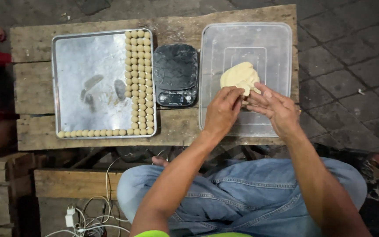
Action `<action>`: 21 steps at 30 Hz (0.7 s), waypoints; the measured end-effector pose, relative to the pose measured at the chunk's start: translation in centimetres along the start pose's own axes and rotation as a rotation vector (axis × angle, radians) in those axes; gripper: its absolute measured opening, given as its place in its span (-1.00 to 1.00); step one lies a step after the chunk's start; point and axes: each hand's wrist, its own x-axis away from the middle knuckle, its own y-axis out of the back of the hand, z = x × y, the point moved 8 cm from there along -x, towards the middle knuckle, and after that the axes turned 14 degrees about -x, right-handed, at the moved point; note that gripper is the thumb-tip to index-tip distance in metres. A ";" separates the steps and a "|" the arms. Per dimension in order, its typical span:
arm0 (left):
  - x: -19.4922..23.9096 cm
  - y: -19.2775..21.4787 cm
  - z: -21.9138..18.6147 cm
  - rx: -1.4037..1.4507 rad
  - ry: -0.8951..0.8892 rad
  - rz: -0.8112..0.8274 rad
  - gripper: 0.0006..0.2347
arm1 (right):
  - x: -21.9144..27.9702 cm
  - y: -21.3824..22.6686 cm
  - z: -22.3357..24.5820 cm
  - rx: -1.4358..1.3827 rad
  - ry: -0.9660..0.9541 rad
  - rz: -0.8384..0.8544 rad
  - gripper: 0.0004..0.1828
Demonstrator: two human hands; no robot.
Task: The person portions dough from a large mass in a plastic container, weighs each piece on a digital scale, rolls it into a ball, and places it on a metal tray. The process is repeated continuously, filling the tray with uniform dough balls.
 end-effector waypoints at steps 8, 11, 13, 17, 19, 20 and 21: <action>-3.5 7.0 8.1 0.470 0.695 -0.200 -0.82 | -0.9 1.6 1.4 0.074 0.085 -0.109 -0.56; -2.9 7.7 12.4 0.302 0.748 -0.181 -0.73 | -0.8 1.2 1.4 0.076 0.084 -0.109 -0.61; -0.9 8.8 14.6 0.099 0.752 -0.106 -0.62 | -0.9 1.5 1.1 0.082 0.082 -0.102 -0.62; 0.6 12.5 11.8 -0.091 0.726 0.001 -0.44 | -1.2 2.5 1.2 0.169 0.112 -0.153 -0.70; 0.9 13.5 8.0 -0.054 0.673 0.041 -0.52 | -1.5 3.7 1.0 0.206 0.151 -0.192 -0.73; 1.0 13.8 5.9 -0.013 0.619 0.090 -0.58 | -1.5 4.4 1.1 0.245 0.187 -0.239 -0.75; 2.6 13.1 4.8 -0.012 0.615 0.081 -0.58 | -1.4 5.1 0.9 0.245 0.196 -0.235 -0.75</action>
